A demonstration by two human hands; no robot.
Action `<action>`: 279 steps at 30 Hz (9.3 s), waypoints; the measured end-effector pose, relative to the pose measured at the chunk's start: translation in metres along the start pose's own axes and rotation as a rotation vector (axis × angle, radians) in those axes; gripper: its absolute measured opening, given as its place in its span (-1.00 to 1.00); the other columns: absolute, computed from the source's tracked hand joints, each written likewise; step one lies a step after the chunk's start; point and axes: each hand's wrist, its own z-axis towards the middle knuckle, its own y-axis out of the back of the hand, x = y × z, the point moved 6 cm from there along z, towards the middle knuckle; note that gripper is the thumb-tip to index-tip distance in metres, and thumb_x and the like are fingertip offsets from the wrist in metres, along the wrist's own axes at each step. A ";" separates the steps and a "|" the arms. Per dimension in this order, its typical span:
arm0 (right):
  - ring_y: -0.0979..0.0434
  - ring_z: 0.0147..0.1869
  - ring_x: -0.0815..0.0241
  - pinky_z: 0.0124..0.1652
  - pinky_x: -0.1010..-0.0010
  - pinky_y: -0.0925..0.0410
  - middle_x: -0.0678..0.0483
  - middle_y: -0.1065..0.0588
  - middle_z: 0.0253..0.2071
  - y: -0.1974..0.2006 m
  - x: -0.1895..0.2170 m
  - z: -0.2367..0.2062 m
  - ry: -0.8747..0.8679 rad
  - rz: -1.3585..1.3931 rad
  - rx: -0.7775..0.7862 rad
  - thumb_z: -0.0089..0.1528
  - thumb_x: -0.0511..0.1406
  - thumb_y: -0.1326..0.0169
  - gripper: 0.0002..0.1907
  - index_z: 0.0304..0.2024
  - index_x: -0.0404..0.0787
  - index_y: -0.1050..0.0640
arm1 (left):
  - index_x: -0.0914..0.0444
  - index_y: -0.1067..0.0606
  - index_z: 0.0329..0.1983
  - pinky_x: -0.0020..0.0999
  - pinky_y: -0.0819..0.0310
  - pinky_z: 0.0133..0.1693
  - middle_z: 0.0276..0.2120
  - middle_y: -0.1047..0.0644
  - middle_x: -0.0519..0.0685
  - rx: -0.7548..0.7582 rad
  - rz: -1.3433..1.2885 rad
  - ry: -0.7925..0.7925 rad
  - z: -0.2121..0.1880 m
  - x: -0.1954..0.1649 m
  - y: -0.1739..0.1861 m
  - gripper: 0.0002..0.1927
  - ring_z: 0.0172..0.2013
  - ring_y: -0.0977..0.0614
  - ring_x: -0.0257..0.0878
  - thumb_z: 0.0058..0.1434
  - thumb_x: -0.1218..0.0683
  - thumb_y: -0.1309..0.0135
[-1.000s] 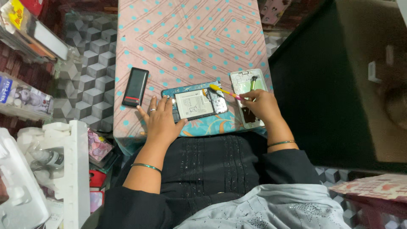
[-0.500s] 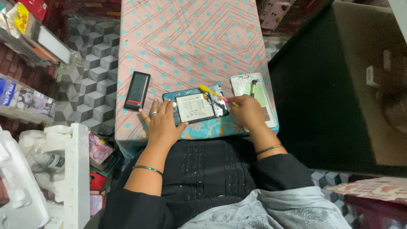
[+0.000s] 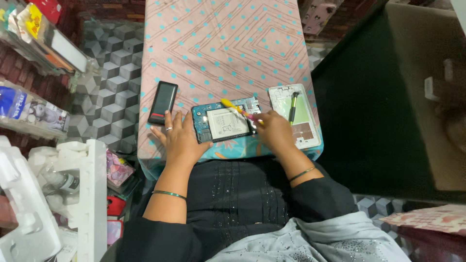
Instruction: The person works on a disassembled phone lying on a small table, holding the chassis steady with one hand while using a screwdriver with the other to work on the internal board and components. They then pick up a toothbrush and brush the board and its parts, and set the screwdriver on the phone's back cover.
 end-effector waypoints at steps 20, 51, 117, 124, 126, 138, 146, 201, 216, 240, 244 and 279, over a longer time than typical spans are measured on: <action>-0.59 -0.24 -0.07 -0.22 0.14 -0.44 0.03 -0.55 -0.32 -0.017 0.043 -0.005 0.194 0.025 0.085 0.18 -0.24 -0.25 -0.81 -0.14 0.03 -0.72 | 0.17 -0.31 0.36 0.58 0.52 0.26 0.41 -0.19 0.16 -0.016 0.001 0.019 -0.003 -0.002 0.005 0.13 0.49 0.12 0.15 -0.31 -0.20 -0.52; -0.60 -0.22 -0.11 -0.20 0.12 -0.43 -0.02 -0.56 -0.26 -0.021 0.008 0.005 -0.021 0.042 0.078 0.16 -0.24 -0.24 -0.78 -0.13 0.05 -0.71 | 0.30 -0.57 0.06 0.53 0.46 0.31 0.26 -0.42 0.09 -0.024 0.028 -0.168 -0.004 -0.013 -0.007 -0.29 0.42 -0.15 0.11 -0.17 -0.08 -0.46; -0.56 -0.31 0.24 -0.27 0.36 -0.43 0.01 -0.67 -0.33 0.046 -0.129 -0.006 -0.507 0.203 0.604 0.08 -0.34 -0.33 -0.70 -0.11 -0.12 -0.75 | 0.29 -0.55 0.12 0.41 0.46 0.35 0.25 -0.43 0.07 -0.005 0.051 -0.159 0.000 -0.010 -0.016 -0.25 0.38 -0.23 0.06 -0.12 -0.14 -0.43; -0.58 -0.31 0.21 -0.24 0.33 -0.45 -0.01 -0.60 -0.30 0.036 -0.080 0.009 -0.245 0.081 0.245 0.14 -0.28 -0.29 -0.73 -0.09 -0.09 -0.73 | 0.28 -0.54 0.14 0.40 0.46 0.35 0.26 -0.43 0.08 -0.016 0.041 -0.162 0.000 -0.009 -0.017 -0.25 0.38 -0.23 0.07 -0.11 -0.14 -0.42; -0.57 -0.32 0.20 -0.24 0.33 -0.43 -0.02 -0.60 -0.31 0.034 -0.068 0.010 -0.214 0.042 0.188 0.13 -0.28 -0.29 -0.72 -0.09 -0.08 -0.74 | 0.28 -0.54 0.15 0.40 0.47 0.36 0.26 -0.43 0.07 -0.010 0.035 -0.156 0.000 -0.009 -0.017 -0.25 0.39 -0.22 0.06 -0.10 -0.14 -0.42; -0.62 -0.32 0.19 -0.27 0.36 -0.45 0.00 -0.63 -0.35 0.051 -0.106 0.000 -0.468 0.107 0.382 0.11 -0.27 -0.29 -0.70 -0.09 -0.07 -0.72 | 0.29 -0.55 0.13 0.40 0.48 0.36 0.28 -0.42 0.08 -0.007 0.031 -0.156 0.000 -0.010 -0.019 -0.27 0.40 -0.20 0.06 -0.09 -0.13 -0.42; -0.60 -0.23 -0.10 -0.21 0.15 -0.44 -0.10 -0.56 -0.24 0.003 -0.027 0.000 -0.080 0.027 0.049 0.16 -0.25 -0.26 -0.77 -0.12 0.04 -0.74 | 0.29 -0.55 0.12 0.42 0.45 0.34 0.27 -0.42 0.07 -0.004 0.032 -0.155 0.001 -0.007 -0.020 -0.26 0.40 -0.20 0.06 -0.10 -0.14 -0.42; -0.61 -0.27 -0.04 -0.22 0.20 -0.47 0.01 -0.56 -0.28 -0.017 0.031 -0.018 0.240 0.162 0.258 0.10 -0.26 -0.29 -0.75 -0.14 -0.03 -0.71 | 0.18 -0.31 0.38 0.52 0.51 0.28 0.43 -0.17 0.21 -0.067 -0.052 -0.044 0.000 -0.003 -0.003 0.09 0.48 0.08 0.16 -0.24 -0.17 -0.50; -0.60 -0.27 -0.01 -0.24 0.22 -0.45 0.03 -0.55 -0.31 -0.013 0.039 -0.015 0.275 0.149 0.333 0.09 -0.26 -0.28 -0.76 -0.16 -0.02 -0.71 | 0.20 -0.32 0.37 0.54 0.52 0.27 0.41 -0.19 0.19 -0.068 -0.059 -0.031 0.000 -0.003 -0.004 0.07 0.48 0.08 0.14 -0.23 -0.16 -0.50; -0.61 -0.27 0.00 -0.25 0.21 -0.45 0.00 -0.58 -0.31 -0.004 0.024 -0.010 0.165 0.147 0.390 0.09 -0.27 -0.29 -0.75 -0.16 -0.02 -0.72 | 0.16 -0.40 0.30 0.53 0.52 0.29 0.41 -0.17 0.17 0.012 -0.023 0.009 -0.001 0.002 0.003 0.05 0.49 0.13 0.16 -0.31 -0.14 -0.54; -0.60 -0.29 -0.04 -0.27 0.18 -0.46 0.02 -0.56 -0.31 -0.008 0.039 -0.013 0.286 0.158 0.179 0.12 -0.26 -0.27 -0.77 -0.15 0.01 -0.71 | 0.16 -0.40 0.31 0.51 0.52 0.30 0.42 -0.17 0.18 0.007 -0.025 -0.006 -0.002 0.000 0.002 0.05 0.49 0.13 0.16 -0.32 -0.13 -0.54; -0.61 -0.26 0.06 -0.21 0.27 -0.44 -0.01 -0.61 -0.28 0.029 -0.062 0.007 -0.352 0.046 0.159 0.14 -0.23 -0.29 -0.70 -0.06 0.02 -0.71 | 0.21 -0.64 0.01 0.52 0.47 0.29 0.33 -0.31 0.22 -0.107 -0.015 -0.150 -0.002 -0.008 -0.003 -0.35 0.46 -0.02 0.16 -0.15 -0.14 -0.45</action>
